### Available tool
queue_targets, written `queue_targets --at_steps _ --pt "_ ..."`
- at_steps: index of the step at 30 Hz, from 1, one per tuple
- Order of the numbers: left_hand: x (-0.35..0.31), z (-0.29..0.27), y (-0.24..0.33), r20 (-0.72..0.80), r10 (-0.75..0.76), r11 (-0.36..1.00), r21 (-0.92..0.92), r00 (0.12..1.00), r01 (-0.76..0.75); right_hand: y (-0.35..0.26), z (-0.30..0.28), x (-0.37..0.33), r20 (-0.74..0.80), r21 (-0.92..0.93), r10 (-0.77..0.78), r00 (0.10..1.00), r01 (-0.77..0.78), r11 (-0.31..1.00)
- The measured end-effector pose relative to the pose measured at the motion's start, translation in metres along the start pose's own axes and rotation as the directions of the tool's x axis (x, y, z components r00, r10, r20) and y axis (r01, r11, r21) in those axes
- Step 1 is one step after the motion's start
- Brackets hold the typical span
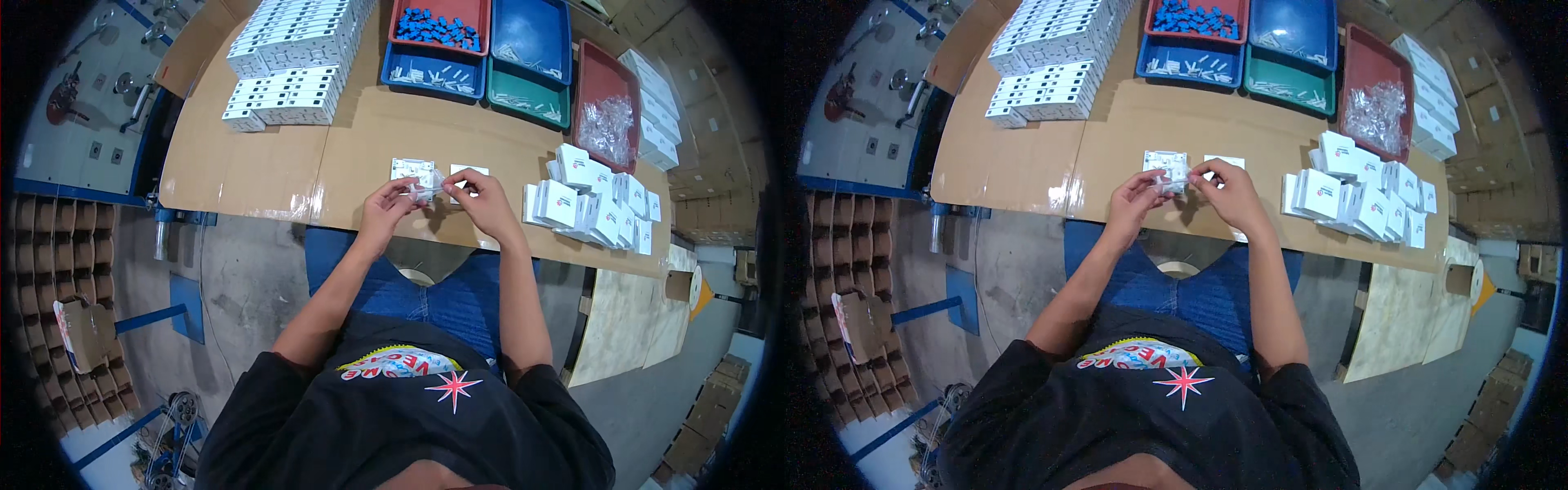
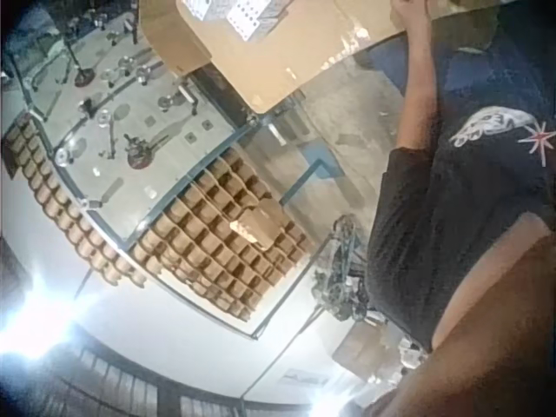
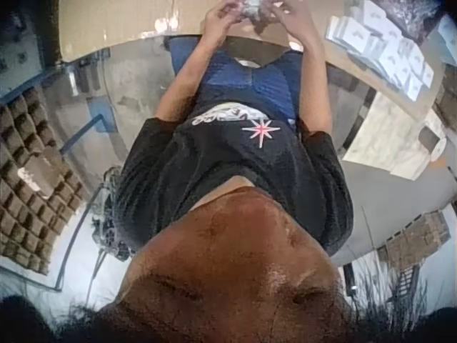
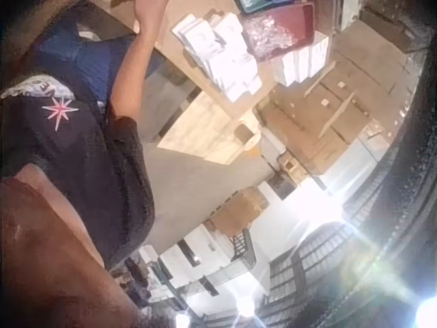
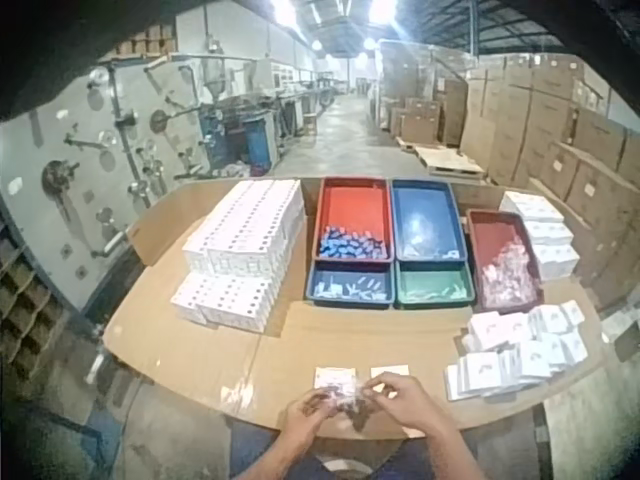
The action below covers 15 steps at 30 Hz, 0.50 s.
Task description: The person assembles small electronic components by inserting white plastic pieces and blue clips into a circuit board, then places the board into a white box. They repeat this process, handling multiple boards and boxes on a table with organized trays of parts.
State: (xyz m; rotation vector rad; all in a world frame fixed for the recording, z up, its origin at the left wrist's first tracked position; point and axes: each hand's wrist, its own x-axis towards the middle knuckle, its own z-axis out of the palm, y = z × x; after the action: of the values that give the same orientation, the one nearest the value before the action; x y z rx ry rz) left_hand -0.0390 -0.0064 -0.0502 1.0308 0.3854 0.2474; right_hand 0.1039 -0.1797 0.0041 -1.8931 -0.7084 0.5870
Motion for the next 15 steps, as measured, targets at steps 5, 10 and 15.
queue_targets --at_steps 5,10,15 --pt "-0.0015 0.0036 -0.0019 -0.003 0.059 0.997 0.044 0.998 -0.059 -0.0010 -0.0019 -0.0022 -0.006 0.011 0.028 1.000 -0.028 1.000" --pt "0.0006 0.0047 -0.0023 -0.098 0.021 1.000 0.023 0.995 -0.019 -0.0015 -0.0015 -0.0056 0.065 -0.032 -0.018 0.998 0.020 0.999" --pt "0.0014 0.0023 -0.0041 -0.121 -0.080 0.995 -0.064 0.989 0.073 0.0000 0.0013 -0.0051 0.047 0.075 0.017 0.999 -0.020 0.997"
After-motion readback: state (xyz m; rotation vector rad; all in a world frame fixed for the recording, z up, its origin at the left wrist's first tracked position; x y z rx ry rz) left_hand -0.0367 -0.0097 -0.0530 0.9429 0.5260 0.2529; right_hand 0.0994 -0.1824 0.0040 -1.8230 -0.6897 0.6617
